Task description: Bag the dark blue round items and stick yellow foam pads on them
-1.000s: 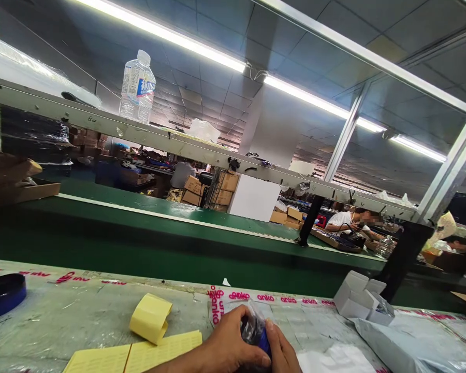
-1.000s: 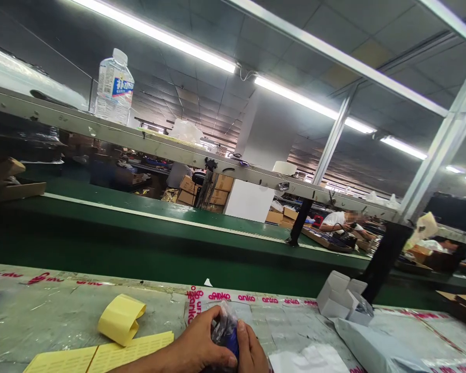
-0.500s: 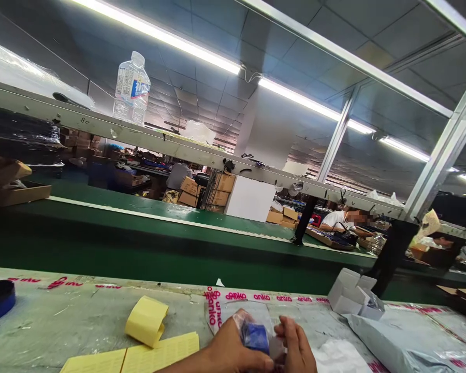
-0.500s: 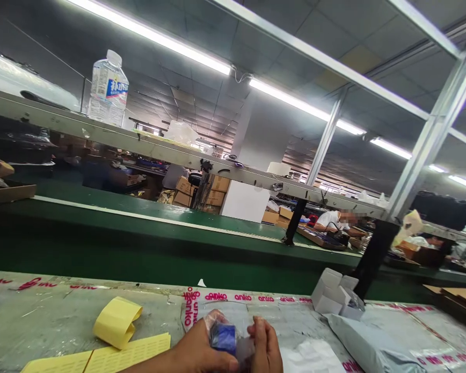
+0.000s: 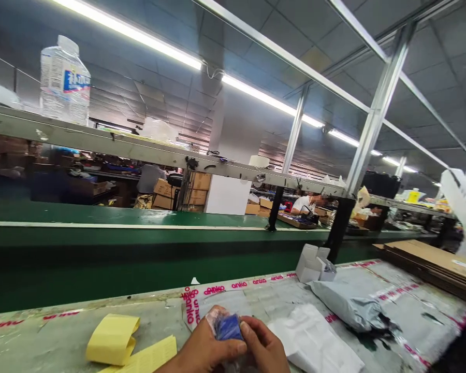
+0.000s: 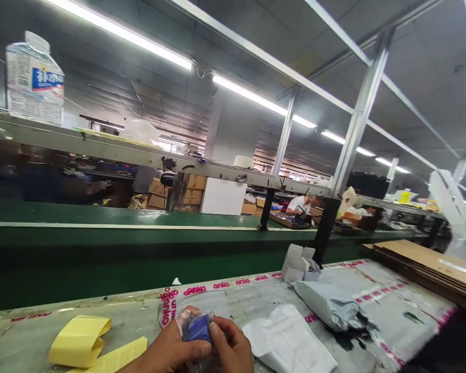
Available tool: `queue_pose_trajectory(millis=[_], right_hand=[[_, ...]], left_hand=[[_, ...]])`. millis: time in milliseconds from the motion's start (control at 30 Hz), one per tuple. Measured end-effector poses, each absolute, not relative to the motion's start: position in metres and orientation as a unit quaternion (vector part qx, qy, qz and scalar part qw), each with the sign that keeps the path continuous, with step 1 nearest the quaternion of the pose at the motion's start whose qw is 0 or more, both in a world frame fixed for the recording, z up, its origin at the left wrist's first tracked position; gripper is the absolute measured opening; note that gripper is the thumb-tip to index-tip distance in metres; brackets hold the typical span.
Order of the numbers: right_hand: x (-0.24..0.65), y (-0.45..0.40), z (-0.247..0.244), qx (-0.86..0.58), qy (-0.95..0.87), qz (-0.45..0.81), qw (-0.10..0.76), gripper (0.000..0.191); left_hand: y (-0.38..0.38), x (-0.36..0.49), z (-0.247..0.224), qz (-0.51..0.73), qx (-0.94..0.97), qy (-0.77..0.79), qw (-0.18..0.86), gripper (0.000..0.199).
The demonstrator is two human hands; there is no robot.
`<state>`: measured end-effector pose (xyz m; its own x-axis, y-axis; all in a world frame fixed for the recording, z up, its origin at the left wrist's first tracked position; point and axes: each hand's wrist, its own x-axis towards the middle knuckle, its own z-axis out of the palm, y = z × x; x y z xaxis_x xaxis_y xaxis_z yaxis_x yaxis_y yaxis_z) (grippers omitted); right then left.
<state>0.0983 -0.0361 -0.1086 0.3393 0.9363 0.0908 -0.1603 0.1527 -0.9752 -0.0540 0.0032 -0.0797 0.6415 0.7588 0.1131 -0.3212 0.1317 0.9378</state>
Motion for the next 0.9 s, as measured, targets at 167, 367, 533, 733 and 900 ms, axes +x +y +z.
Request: queue_pose_trajectory(millis=[167,367,533,733,900], right_hand=[[0.100,-0.050,-0.104,-0.511,-0.420,0.362,0.657,0.067],[0.106,-0.068,-0.090,-0.521,-0.445,0.327,0.651,0.065],[0.114,-0.090,-0.070,-0.503,-0.453,0.375,0.633,0.062],[0.128,-0.132,-0.055,-0.496,-0.443,0.408,0.626,0.079],[0.134,-0.180,-0.083,-0.603,-0.389,0.358,0.597,0.055]], left_hand=[[0.001,-0.052,-0.082,0.364,0.563,0.198,0.716,0.069],[0.006,-0.051,-0.092,0.356,0.596,0.232,0.681,0.080],[-0.003,-0.051,-0.074,0.308,0.615,0.206,0.696,0.077],[-0.012,-0.046,-0.053,0.261,0.709,0.230,0.614,0.071],[-0.035,-0.030,-0.061,0.161,0.713,0.191,0.656,0.071]])
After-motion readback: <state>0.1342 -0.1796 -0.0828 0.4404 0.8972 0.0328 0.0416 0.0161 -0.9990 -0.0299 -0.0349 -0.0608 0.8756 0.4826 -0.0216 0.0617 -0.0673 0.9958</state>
